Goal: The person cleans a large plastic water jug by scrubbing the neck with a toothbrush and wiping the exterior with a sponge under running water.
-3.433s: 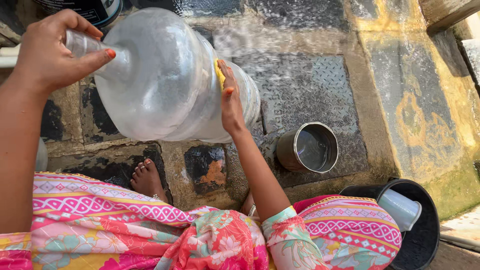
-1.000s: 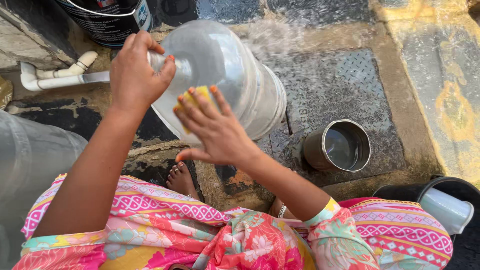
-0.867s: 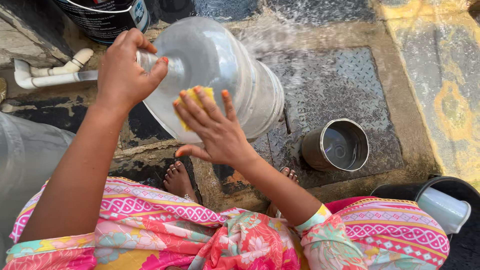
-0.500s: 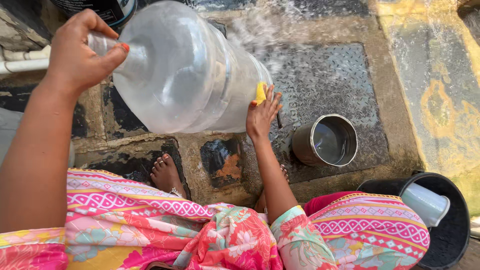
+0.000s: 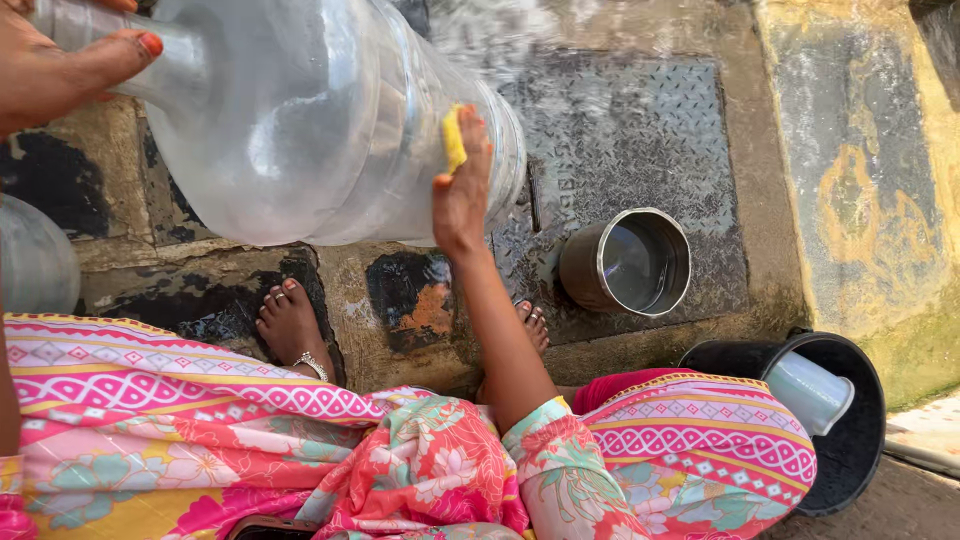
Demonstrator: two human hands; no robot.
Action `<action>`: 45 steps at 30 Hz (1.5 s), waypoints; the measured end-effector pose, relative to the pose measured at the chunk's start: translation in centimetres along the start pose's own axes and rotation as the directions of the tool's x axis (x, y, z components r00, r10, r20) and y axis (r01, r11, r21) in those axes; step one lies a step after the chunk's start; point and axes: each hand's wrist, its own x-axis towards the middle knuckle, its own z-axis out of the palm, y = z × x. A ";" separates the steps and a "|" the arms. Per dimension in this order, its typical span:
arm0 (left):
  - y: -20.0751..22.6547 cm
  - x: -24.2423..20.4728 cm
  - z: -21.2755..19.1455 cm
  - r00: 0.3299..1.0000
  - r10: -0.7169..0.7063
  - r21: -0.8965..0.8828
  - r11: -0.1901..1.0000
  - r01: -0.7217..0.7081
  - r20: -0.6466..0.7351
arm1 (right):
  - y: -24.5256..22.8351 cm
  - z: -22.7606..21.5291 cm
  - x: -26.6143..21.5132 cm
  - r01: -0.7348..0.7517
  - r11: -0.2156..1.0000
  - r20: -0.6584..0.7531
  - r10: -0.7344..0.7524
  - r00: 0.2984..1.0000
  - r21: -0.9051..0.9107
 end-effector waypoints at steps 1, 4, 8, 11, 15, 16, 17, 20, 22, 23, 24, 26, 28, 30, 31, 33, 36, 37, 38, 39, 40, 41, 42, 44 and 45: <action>-0.3 -0.3 0.2 1.000 -0.001 -0.007 1.000 0.001 0.007 | 2.4 -0.2 0.5 -0.055 0.995 -0.010 0.054 0.998 -0.078; -1.1 -0.6 0.4 1.000 0.009 -0.009 1.000 -0.009 0.009 | 10.2 -1.4 -0.3 -0.224 0.959 -0.071 0.215 0.974 -0.173; -1.6 -0.1 0.0 0.999 0.033 0.018 0.999 -0.033 0.016 | 18.8 -0.7 -2.5 -0.431 0.886 -0.068 0.447 0.892 0.169; -1.5 -0.2 0.0 1.000 0.000 -0.009 1.000 0.000 0.007 | 22.8 -0.1 -4.4 -0.595 0.426 0.173 0.697 0.696 0.681; -1.3 0.1 -0.1 0.998 -0.055 -0.069 0.996 0.053 -0.023 | 24.4 0.3 -5.5 -0.588 0.061 0.413 0.653 0.635 0.807; -1.2 0.0 -0.2 0.998 -0.045 -0.037 0.998 0.044 -0.035 | 24.4 0.3 -5.5 -0.569 -0.019 0.451 0.631 0.631 0.822; -1.2 0.2 -0.2 0.997 -0.055 -0.034 0.998 0.054 -0.047 | 24.2 0.4 -5.4 -0.542 -0.065 0.456 0.629 0.630 0.838; -0.7 0.0 0.3 0.988 -0.136 -0.086 0.988 0.130 -0.071 | 23.7 -0.4 -5.4 -0.509 -0.106 0.446 0.652 0.613 0.854; -0.3 -0.2 0.2 0.978 -0.188 -0.123 0.977 0.177 -0.090 | 23.4 -1.0 -4.4 -0.543 0.002 0.392 0.690 0.608 0.840; -0.1 -0.1 0.1 0.973 -0.210 -0.138 0.971 0.195 -0.100 | 23.3 -1.3 -3.7 -0.553 0.048 0.367 0.700 0.613 0.832; 0.1 0.0 0.2 0.968 -0.225 -0.138 0.968 0.210 -0.109 | 23.2 -1.7 -3.4 -0.565 0.093 0.342 0.712 0.614 0.820; 0.4 -0.1 0.5 0.958 -0.258 -0.141 0.960 0.240 -0.126 | 23.0 -2.5 -3.1 -0.602 0.181 0.310 0.723 0.617 0.778; 0.3 0.0 0.8 0.952 -0.289 -0.127 0.953 0.276 -0.100 | 22.3 -3.0 -2.9 -0.648 0.265 0.299 0.722 0.624 0.714; 0.0 0.2 0.8 0.945 -0.318 -0.112 0.944 0.310 -0.068 | 20.7 -2.9 -2.4 -0.598 0.360 0.212 0.704 0.678 0.716; -0.2 0.2 0.8 0.942 -0.333 -0.104 0.939 0.327 -0.051 | 19.4 -2.7 -2.1 -0.571 0.407 0.170 0.690 0.704 0.713; -0.6 0.0 0.8 0.941 -0.337 -0.097 0.938 0.333 -0.028 | 15.7 -1.4 -1.4 -0.469 0.780 -0.089 0.547 0.832 0.413; -1.0 -0.3 1.2 0.944 -0.331 -0.105 0.938 0.330 0.010 | 8.3 0.0 -0.7 -0.239 0.969 -0.147 0.245 0.958 0.059; -1.0 -0.3 1.4 0.945 -0.327 -0.111 0.938 0.327 0.021 | 5.7 0.1 -0.4 -0.198 0.980 -0.085 0.200 0.976 0.034; -1.1 -0.3 1.4 0.946 -0.324 -0.114 0.939 0.325 0.026 | 3.1 0.2 -0.1 -0.154 0.988 -0.021 0.154 0.988 0.014; -1.2 -0.3 1.4 0.946 -0.322 -0.112 0.939 0.324 0.033 | 0.5 0.6 -0.4 -0.050 0.998 0.007 0.050 0.999 0.024; -1.3 -0.2 1.3 0.946 -0.322 -0.112 0.940 0.324 0.035 | -1.8 0.9 -0.7 0.054 0.998 0.035 -0.056 0.998 0.041; -1.5 0.0 1.1 0.947 -0.318 -0.108 0.941 0.321 0.040 | -3.4 0.8 -0.9 0.099 0.992 0.055 -0.103 0.993 0.077; -1.6 -0.2 1.0 0.946 -0.323 -0.105 0.940 0.325 0.042 | -4.5 0.9 -1.0 0.138 0.984 0.077 -0.147 0.986 0.116; -1.8 -0.3 0.8 0.943 -0.328 -0.101 0.938 0.332 0.049 | -4.8 1.1 -0.9 0.163 0.982 0.102 -0.173 0.980 0.093; -1.9 -0.4 0.8 0.943 -0.328 -0.097 0.938 0.332 0.053 | -4.0 0.8 -0.8 0.151 0.988 0.105 -0.153 0.983 0.031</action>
